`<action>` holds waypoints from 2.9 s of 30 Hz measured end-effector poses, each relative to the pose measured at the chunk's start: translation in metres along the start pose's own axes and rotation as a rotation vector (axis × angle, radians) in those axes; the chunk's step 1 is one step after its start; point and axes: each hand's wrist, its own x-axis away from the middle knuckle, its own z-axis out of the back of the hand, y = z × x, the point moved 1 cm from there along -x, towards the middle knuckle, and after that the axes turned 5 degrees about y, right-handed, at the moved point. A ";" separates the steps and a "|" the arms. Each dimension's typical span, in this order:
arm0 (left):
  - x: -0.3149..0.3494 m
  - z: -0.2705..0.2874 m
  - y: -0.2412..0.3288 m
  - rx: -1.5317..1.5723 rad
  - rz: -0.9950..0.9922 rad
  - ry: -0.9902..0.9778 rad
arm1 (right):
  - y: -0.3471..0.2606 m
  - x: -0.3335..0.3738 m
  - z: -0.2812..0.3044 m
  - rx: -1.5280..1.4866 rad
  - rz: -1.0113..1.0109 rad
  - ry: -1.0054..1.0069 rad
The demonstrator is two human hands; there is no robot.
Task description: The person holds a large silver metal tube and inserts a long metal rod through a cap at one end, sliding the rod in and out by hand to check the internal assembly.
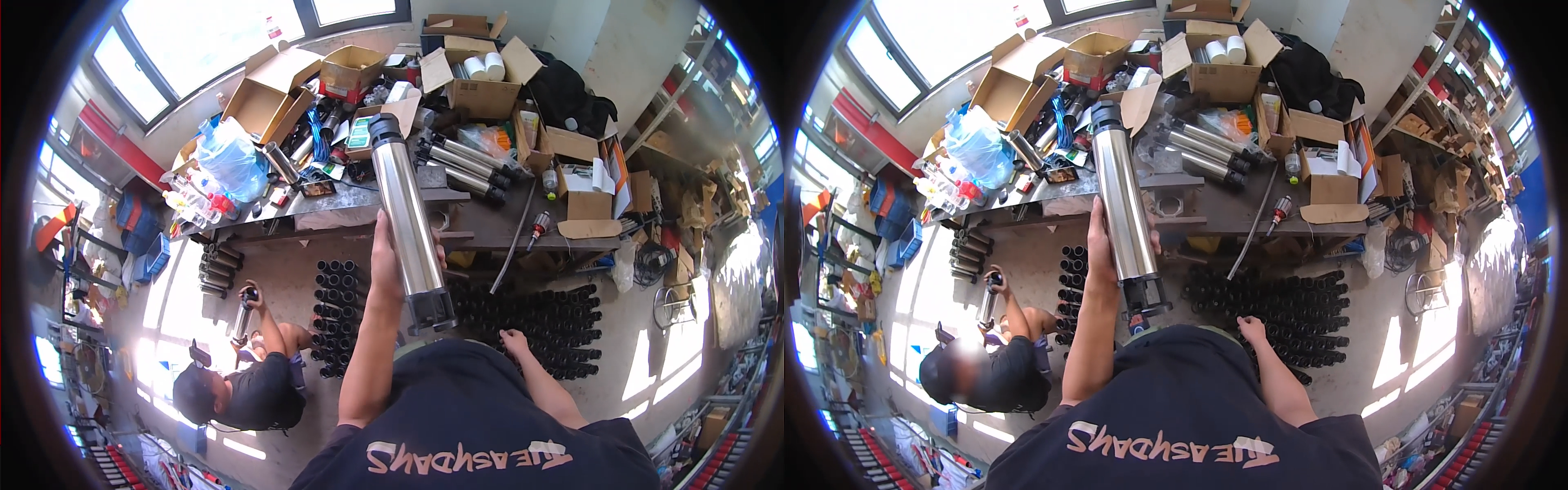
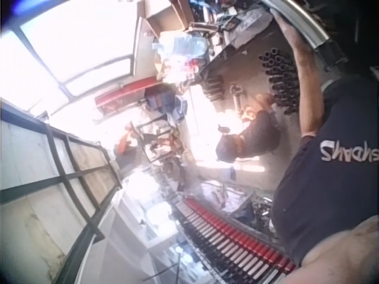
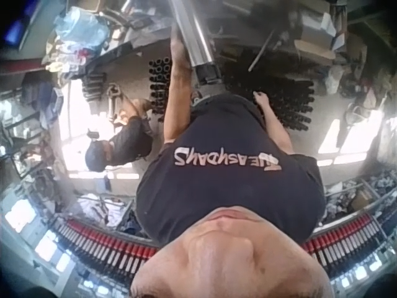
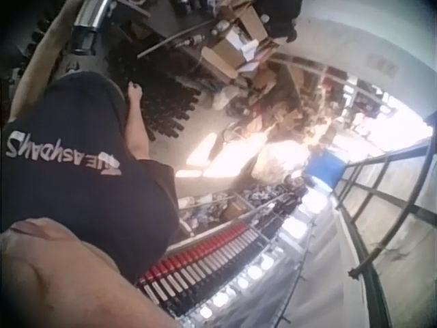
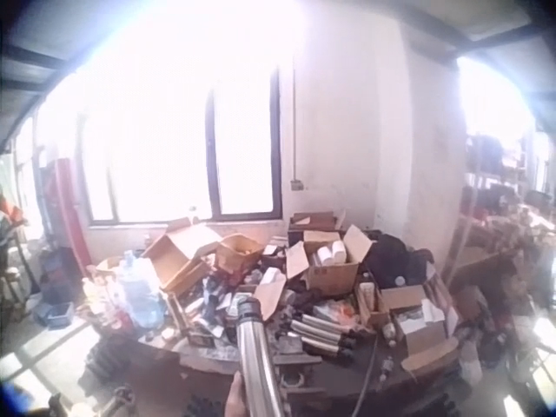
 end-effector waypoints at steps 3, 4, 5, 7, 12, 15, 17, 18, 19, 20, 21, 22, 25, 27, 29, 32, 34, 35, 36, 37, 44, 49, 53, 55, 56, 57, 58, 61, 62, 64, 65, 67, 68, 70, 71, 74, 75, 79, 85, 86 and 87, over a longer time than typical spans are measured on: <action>0.003 0.000 -0.001 -0.032 -0.002 -0.036 | -0.001 0.003 0.003 0.016 -0.022 0.004; 0.003 -0.004 0.001 -0.110 -0.011 0.000 | 0.003 0.004 0.004 0.024 -0.035 0.015; 0.005 -0.006 0.002 -0.188 -0.019 0.036 | 0.009 0.007 0.006 0.032 -0.049 -0.006; 0.016 -0.013 0.005 -0.322 -0.389 0.033 | 0.019 0.012 0.010 0.040 -0.067 -0.040; -0.005 0.034 -0.017 0.167 0.020 -0.230 | 0.037 0.042 0.029 0.103 -0.104 -0.022; -0.013 0.043 -0.026 0.093 0.033 -0.124 | 0.041 0.034 0.038 0.198 -0.118 -0.029; -0.013 0.039 -0.021 -0.002 0.073 0.017 | 0.042 0.046 0.045 0.111 -0.180 -0.031; -0.006 0.031 -0.019 -0.100 0.005 0.075 | 0.042 0.053 0.047 0.094 -0.183 -0.014; -0.003 0.026 -0.013 -0.193 -0.038 0.101 | 0.038 0.053 0.048 0.111 -0.169 -0.023; -0.001 0.027 -0.010 -0.235 -0.037 0.119 | 0.037 0.053 0.047 0.131 -0.163 -0.037; -0.001 0.026 -0.006 -0.277 -0.035 0.137 | 0.034 0.051 0.047 0.150 -0.156 -0.053; 0.000 0.022 -0.004 -0.274 -0.024 0.150 | 0.035 0.047 0.045 0.162 -0.126 -0.060; 0.005 0.015 0.001 -0.294 -0.016 0.189 | 0.039 0.037 0.032 0.167 -0.066 -0.013; 0.009 0.010 0.005 -0.333 -0.025 0.229 | 0.026 0.044 0.023 0.147 -0.070 -0.049; 0.014 0.003 0.013 -0.363 -0.064 0.223 | 0.011 0.041 0.014 0.112 -0.026 -0.054; 0.023 -0.005 0.022 -0.385 -0.272 0.175 | 0.011 0.033 0.007 0.200 0.028 -0.063; 0.041 -0.011 0.023 -0.181 -0.487 0.016 | 0.010 0.034 0.005 0.208 0.027 -0.055; 0.035 -0.009 0.015 -0.075 -0.494 0.064 | 0.009 0.040 0.009 0.202 0.010 -0.069; 0.020 0.007 0.010 0.057 -0.209 -0.178 | 0.003 0.040 0.010 0.196 -0.007 -0.083; 0.009 0.018 0.002 0.181 -0.073 -0.245 | -0.002 0.049 0.014 0.199 -0.031 -0.096; -0.006 0.035 -0.019 0.149 0.071 -0.069 | 0.026 0.034 0.024 0.127 -0.086 -0.076; 0.004 0.031 -0.015 0.147 0.064 -0.028 | 0.022 0.055 0.025 0.173 -0.103 -0.105; 0.010 0.021 -0.010 0.146 0.077 -0.050 | 0.020 0.069 0.018 0.267 -0.094 -0.040; 0.012 0.018 -0.009 0.200 0.075 -0.097 | 0.017 0.071 0.017 0.224 -0.134 -0.032; 0.013 0.019 -0.010 0.222 0.068 -0.125 | 0.000 0.082 0.020 0.184 -0.161 -0.044; 0.013 0.017 -0.010 0.244 0.063 -0.148 | -0.010 0.088 0.021 0.143 -0.192 -0.054; 0.014 0.014 -0.011 0.269 0.061 -0.174 | -0.007 0.084 0.022 0.152 -0.172 -0.050; 0.016 0.010 -0.010 0.252 0.054 -0.168 | 0.001 0.065 0.018 0.026 -0.178 -0.099; 0.016 0.009 -0.010 0.224 0.053 -0.144 | 0.004 0.059 0.017 0.043 -0.152 -0.085; 0.020 0.007 -0.006 0.111 0.048 -0.089 | 0.011 0.045 0.015 0.069 -0.096 -0.048; 0.020 0.013 -0.003 -0.014 0.062 -0.036 | 0.011 0.036 0.014 0.014 -0.084 -0.062; 0.035 0.013 0.000 -0.261 -0.213 0.019 | 0.007 0.032 0.013 -0.068 -0.112 -0.073; 0.045 0.007 0.002 -0.347 -0.365 0.034 | 0.001 0.030 0.014 -0.077 -0.091 -0.074; 0.056 0.004 0.001 -0.357 -0.562 0.025 | -0.011 0.029 0.015 -0.116 -0.067 -0.065; 0.056 0.007 0.002 -0.411 -0.495 0.048 | -0.016 0.032 0.013 -0.103 -0.082 -0.077; 0.026 0.019 -0.026 0.205 0.001 -0.221 | -0.010 0.026 0.006 0.015 -0.040 -0.121; 0.013 0.056 -0.045 0.247 0.123 -0.158 | -0.002 0.019 0.005 0.130 0.009 -0.146; 0.001 0.057 -0.064 0.266 0.165 0.023 | 0.017 0.004 0.010 0.292 0.039 -0.110; -0.006 0.051 -0.040 0.166 0.095 0.020 | 0.033 0.003 0.026 0.198 0.045 -0.119; -0.002 0.050 -0.036 0.161 0.089 0.022 | 0.018 0.018 0.028 0.187 -0.041 -0.117; -0.003 0.047 -0.031 0.153 0.080 0.002 | 0.012 0.027 0.029 0.171 -0.064 -0.094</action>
